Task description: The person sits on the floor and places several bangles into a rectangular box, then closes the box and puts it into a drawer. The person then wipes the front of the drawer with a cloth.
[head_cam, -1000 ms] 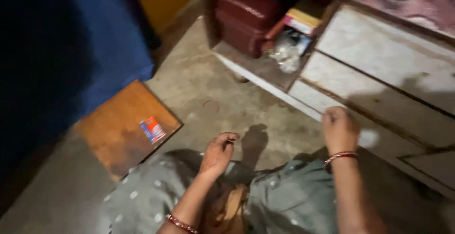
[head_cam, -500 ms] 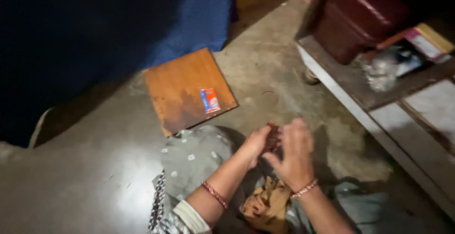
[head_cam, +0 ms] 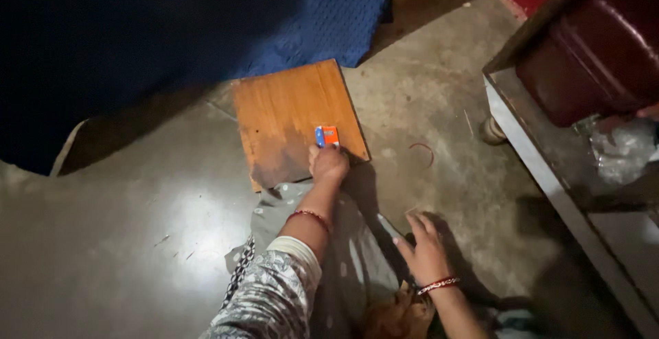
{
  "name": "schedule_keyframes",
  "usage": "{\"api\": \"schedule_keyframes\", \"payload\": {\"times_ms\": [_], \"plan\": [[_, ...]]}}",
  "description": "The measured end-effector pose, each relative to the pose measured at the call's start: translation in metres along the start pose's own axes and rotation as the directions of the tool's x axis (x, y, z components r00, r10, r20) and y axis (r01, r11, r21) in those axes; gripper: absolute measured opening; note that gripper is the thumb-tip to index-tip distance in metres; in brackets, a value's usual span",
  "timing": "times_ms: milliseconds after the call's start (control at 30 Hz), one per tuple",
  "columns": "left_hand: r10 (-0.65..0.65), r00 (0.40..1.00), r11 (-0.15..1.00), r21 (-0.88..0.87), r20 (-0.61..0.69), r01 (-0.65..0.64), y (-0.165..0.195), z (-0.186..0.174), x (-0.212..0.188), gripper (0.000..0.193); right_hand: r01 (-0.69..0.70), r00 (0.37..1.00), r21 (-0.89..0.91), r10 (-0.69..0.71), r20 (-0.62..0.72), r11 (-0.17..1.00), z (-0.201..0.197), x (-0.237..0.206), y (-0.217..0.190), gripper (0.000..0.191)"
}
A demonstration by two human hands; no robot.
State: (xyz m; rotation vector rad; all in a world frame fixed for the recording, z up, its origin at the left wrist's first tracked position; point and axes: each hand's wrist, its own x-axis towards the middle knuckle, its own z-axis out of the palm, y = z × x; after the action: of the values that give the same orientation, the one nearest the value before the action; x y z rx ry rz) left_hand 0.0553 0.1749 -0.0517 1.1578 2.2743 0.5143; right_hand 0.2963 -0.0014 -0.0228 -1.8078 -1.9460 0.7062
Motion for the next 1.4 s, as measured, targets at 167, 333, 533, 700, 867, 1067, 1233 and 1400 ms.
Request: {"api": "schedule_keyframes", "payload": {"times_ms": [167,333,533,700,867,1067,1233,1400], "plan": [[0.107,0.988,0.992,-0.061,-0.109,-0.114,-0.007,0.020,0.022,0.041,0.037,0.998,0.119,-0.031,-0.056,0.992,0.010,0.011,0.010,0.057],[0.216,0.832,0.961,-0.262,0.511,-0.089,-0.007,0.034,0.001,0.038,0.003,0.998,0.200,0.010,-0.064,0.980,0.013,0.010,0.018,0.055],[0.399,0.824,0.916,-0.146,0.402,-0.373,-0.006,0.038,-0.013,0.038,0.018,0.996,0.161,-0.005,-0.084,0.987,0.011,0.009,0.022,0.053],[0.210,0.972,0.978,-0.047,0.111,-0.205,-0.027,0.000,0.026,0.042,0.064,0.991,0.140,-0.046,-0.126,0.988,0.004,0.013,0.017,0.050],[0.143,0.986,0.982,-0.112,-0.086,-0.152,-0.060,-0.052,0.029,0.044,-0.067,0.996,-0.009,0.067,0.052,0.998,0.006,0.009,-0.004,0.068],[0.452,0.873,0.861,-0.167,-0.183,-0.481,-0.052,-0.099,-0.032,0.032,-0.129,0.887,0.220,0.013,0.462,0.967,-0.002,-0.059,-0.063,0.088],[0.597,0.729,0.704,-0.216,-0.335,-0.676,-0.023,-0.121,-0.096,0.030,-0.133,0.851,-0.192,0.211,0.481,0.972,-0.055,-0.117,-0.108,0.105],[0.764,0.602,0.539,-0.283,-0.232,-0.793,-0.009,-0.120,-0.175,0.029,-0.126,0.848,-0.263,0.241,0.471,0.957,-0.101,-0.156,-0.098,0.087]]}}
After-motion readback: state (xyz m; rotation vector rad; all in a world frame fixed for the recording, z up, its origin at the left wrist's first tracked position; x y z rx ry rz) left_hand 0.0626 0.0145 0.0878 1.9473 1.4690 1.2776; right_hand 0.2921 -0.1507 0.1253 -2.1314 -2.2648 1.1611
